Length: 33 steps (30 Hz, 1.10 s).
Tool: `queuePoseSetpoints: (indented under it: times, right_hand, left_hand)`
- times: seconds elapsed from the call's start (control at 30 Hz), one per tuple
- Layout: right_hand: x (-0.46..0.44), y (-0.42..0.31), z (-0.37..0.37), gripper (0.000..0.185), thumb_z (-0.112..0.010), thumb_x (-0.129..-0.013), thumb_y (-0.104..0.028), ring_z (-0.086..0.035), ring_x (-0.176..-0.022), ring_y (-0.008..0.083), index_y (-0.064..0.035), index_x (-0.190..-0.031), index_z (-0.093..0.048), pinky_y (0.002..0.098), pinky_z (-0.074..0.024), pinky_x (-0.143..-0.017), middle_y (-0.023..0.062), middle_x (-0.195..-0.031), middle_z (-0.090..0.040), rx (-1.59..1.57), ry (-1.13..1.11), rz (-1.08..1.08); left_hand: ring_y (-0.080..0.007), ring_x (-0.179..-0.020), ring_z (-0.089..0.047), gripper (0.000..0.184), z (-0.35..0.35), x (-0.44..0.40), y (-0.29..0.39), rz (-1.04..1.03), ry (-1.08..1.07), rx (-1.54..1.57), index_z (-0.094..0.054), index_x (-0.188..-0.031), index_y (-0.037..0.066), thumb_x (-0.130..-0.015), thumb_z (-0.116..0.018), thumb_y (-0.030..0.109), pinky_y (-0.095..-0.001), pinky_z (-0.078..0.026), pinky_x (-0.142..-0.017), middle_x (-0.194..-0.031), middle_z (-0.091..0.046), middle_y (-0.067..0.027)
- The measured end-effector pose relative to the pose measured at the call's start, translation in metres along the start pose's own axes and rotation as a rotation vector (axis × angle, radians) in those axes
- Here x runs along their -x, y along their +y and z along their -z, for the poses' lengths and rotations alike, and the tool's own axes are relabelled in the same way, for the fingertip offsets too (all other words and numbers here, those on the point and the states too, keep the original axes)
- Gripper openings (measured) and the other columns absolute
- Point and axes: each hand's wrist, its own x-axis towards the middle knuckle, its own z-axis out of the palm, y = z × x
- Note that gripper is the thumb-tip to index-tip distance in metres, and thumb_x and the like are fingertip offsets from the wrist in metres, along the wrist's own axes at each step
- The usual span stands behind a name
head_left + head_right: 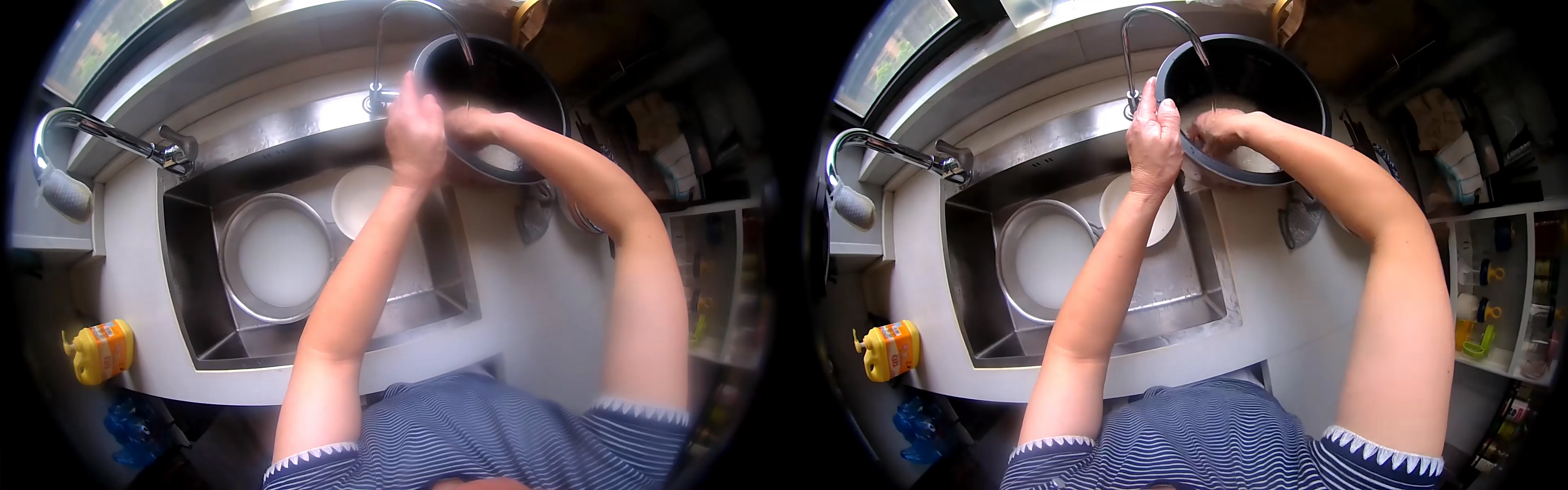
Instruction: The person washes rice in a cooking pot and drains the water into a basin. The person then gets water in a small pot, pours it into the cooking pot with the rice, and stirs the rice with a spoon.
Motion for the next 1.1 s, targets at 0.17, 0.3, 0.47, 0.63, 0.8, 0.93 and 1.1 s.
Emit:
queuePoseSetpoints:
  times: [0.17, 0.3, 0.47, 0.63, 0.8, 0.93, 1.1]
  right_hand:
    - [-0.024, 0.049, -0.009, 0.040, -0.066, -0.070, -0.028, -0.063, -0.089, 0.0289, -0.0043, -0.101, -0.065, 0.0362, -0.0503, -0.076, 0.0168, -0.100, -0.064, 0.143, -0.231, 0.029]
    - [-0.006, 0.045, 0.019, 0.035, -0.062, -0.076, -0.032, -0.063, -0.090, 0.0280, -0.0078, -0.102, -0.065, 0.0359, -0.0496, -0.079, 0.0172, -0.099, -0.064, 0.024, 0.327, -0.242]
    - [-0.028, 0.022, -0.003, 0.047, -0.066, -0.071, -0.036, -0.060, -0.094, 0.0325, -0.0025, -0.103, -0.062, 0.0372, -0.0471, -0.081, 0.0186, -0.097, -0.064, -0.077, 0.038, 0.112]
    - [0.007, 0.027, 0.002, 0.037, -0.065, -0.069, -0.033, -0.062, -0.089, 0.0284, -0.0053, -0.094, -0.068, 0.0359, -0.0473, -0.077, 0.0164, -0.091, -0.065, 0.351, -0.152, -0.036]
    - [-0.012, 0.015, -0.008, 0.034, -0.064, -0.071, -0.030, -0.061, -0.092, 0.0294, -0.0057, -0.094, -0.067, 0.0355, -0.0466, -0.080, 0.0153, -0.094, -0.065, 0.010, -0.086, 0.009]
    - [-0.031, 0.050, -0.016, 0.041, -0.066, -0.070, -0.032, -0.062, -0.093, 0.0282, -0.0052, -0.102, -0.065, 0.0357, -0.0489, -0.077, 0.0174, -0.095, -0.065, 0.099, -0.049, -0.102]
    - [-0.006, 0.052, 0.011, 0.044, -0.066, -0.072, -0.037, -0.063, -0.088, 0.0283, -0.0018, -0.098, -0.065, 0.0367, -0.0495, -0.078, 0.0166, -0.095, -0.065, 0.115, 0.138, -0.158]
  left_hand:
    - [-0.0314, -0.101, -0.058, 0.043, 0.003, 0.000, 0.001, 0.017, -0.028, -0.011, -0.044, -0.125, -0.005, -0.091, -0.046, 0.020, -0.0335, -0.043, -0.088, -0.111, -0.058, -0.0223]
    - [-0.0314, -0.103, -0.057, 0.043, 0.002, -0.001, 0.000, -0.010, -0.006, 0.011, -0.044, -0.125, -0.005, -0.090, -0.046, 0.020, -0.0334, -0.042, -0.089, -0.113, -0.058, -0.0220]
    - [-0.0320, -0.102, -0.057, 0.043, 0.002, -0.001, -0.001, -0.027, -0.002, 0.003, -0.044, -0.125, -0.005, -0.090, -0.045, 0.020, -0.0340, -0.043, -0.088, -0.111, -0.058, -0.0226]
    - [-0.0323, -0.096, -0.059, 0.042, 0.004, 0.000, 0.002, -0.011, -0.020, -0.017, -0.044, -0.125, -0.004, -0.090, -0.046, 0.019, -0.0345, -0.044, -0.085, -0.105, -0.060, -0.0224]
    - [-0.0321, -0.095, -0.059, 0.043, 0.002, -0.001, 0.000, -0.023, 0.007, -0.003, -0.044, -0.125, -0.004, -0.090, -0.046, 0.020, -0.0342, -0.044, -0.085, -0.105, -0.060, -0.0210]
    - [-0.0320, -0.099, -0.058, 0.043, 0.002, -0.001, -0.003, -0.009, -0.016, -0.009, -0.044, -0.125, -0.004, -0.090, -0.047, 0.020, -0.0347, -0.043, -0.086, -0.108, -0.059, -0.0215]
    - [-0.0322, -0.102, -0.057, 0.043, 0.003, 0.000, 0.001, 0.003, -0.010, 0.018, -0.044, -0.125, -0.004, -0.090, -0.046, 0.020, -0.0348, -0.042, -0.088, -0.110, -0.058, -0.0218]
